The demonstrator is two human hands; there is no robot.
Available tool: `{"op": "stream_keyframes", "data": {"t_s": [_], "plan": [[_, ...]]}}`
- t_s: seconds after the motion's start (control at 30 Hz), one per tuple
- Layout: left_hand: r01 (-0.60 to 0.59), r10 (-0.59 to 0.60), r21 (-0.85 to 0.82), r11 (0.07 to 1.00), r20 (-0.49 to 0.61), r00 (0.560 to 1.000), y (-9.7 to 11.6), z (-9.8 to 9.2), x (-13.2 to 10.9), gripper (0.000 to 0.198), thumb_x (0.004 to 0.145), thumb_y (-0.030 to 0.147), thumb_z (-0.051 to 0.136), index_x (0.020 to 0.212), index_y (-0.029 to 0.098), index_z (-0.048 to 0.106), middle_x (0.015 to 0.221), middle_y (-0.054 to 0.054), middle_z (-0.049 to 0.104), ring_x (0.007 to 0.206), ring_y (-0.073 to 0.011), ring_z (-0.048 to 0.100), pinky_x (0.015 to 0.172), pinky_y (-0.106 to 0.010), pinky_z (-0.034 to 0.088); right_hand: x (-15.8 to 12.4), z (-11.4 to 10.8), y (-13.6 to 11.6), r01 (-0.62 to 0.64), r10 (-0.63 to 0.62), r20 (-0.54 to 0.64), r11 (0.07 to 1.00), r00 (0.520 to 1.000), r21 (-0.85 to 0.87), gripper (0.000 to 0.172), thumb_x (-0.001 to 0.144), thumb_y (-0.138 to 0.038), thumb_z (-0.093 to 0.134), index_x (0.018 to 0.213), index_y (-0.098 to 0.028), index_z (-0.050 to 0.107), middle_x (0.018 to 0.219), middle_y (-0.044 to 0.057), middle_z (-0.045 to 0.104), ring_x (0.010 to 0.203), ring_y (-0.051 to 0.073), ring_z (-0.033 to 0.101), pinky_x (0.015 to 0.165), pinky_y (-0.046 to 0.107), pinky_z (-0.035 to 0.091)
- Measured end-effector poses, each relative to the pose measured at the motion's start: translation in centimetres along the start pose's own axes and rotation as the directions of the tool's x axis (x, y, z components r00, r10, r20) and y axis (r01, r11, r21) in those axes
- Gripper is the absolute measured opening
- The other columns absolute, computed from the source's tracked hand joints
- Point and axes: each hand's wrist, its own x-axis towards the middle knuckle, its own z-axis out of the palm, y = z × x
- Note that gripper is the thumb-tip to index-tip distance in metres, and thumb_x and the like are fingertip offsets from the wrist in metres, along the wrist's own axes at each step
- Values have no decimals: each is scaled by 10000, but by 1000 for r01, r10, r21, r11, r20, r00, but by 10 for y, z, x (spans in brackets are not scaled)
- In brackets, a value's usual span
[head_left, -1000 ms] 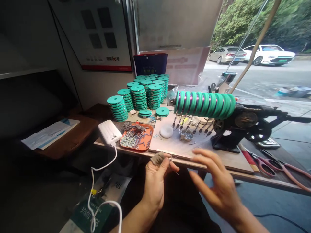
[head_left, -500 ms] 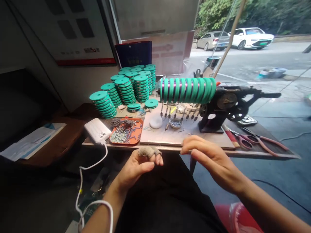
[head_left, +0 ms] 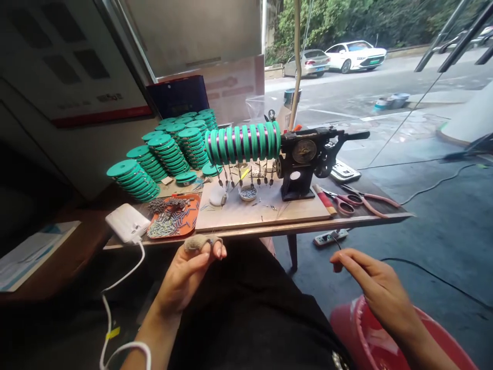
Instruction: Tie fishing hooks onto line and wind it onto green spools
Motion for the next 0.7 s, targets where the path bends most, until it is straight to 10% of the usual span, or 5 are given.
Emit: {"op": "stream_keyframes", "data": {"t_s": [0.13,0.3,0.47,0.7], "plan": [[-43,42,70,997,16,999,6,-10,2,46,666,203,660,660,188,617,695,-13,603,741,-164,541,779,-310,397,3,17,-7,88,-76,230,995,970,-45,301,828,-402,459,672,-196,615,615,5,600,598,157,582,553,224,477],[-86,76,171,982,64,995,12,-24,5,114,655,225,672,606,161,591,668,-17,596,717,-159,538,766,-308,392,9,98,1,279,-123,640,949,758,-148,182,853,-272,457,843,-208,627,869,29,649,804,169,619,737,279,492],[-41,27,156,987,88,996,8,-30,1,173,611,274,703,635,152,583,668,1,593,661,-123,532,680,-266,390,1,194,31,303,53,711,881,701,-365,278,835,-221,536,1100,-136,533,1115,96,559,972,212,565,823,408,463],[-99,91,32,995,186,978,5,-45,5,220,565,272,732,654,123,597,634,28,572,627,-78,504,673,-240,360,12,234,21,402,163,775,779,611,-481,267,871,-293,495,1108,-174,524,1121,66,546,930,174,566,780,369,484]]}}
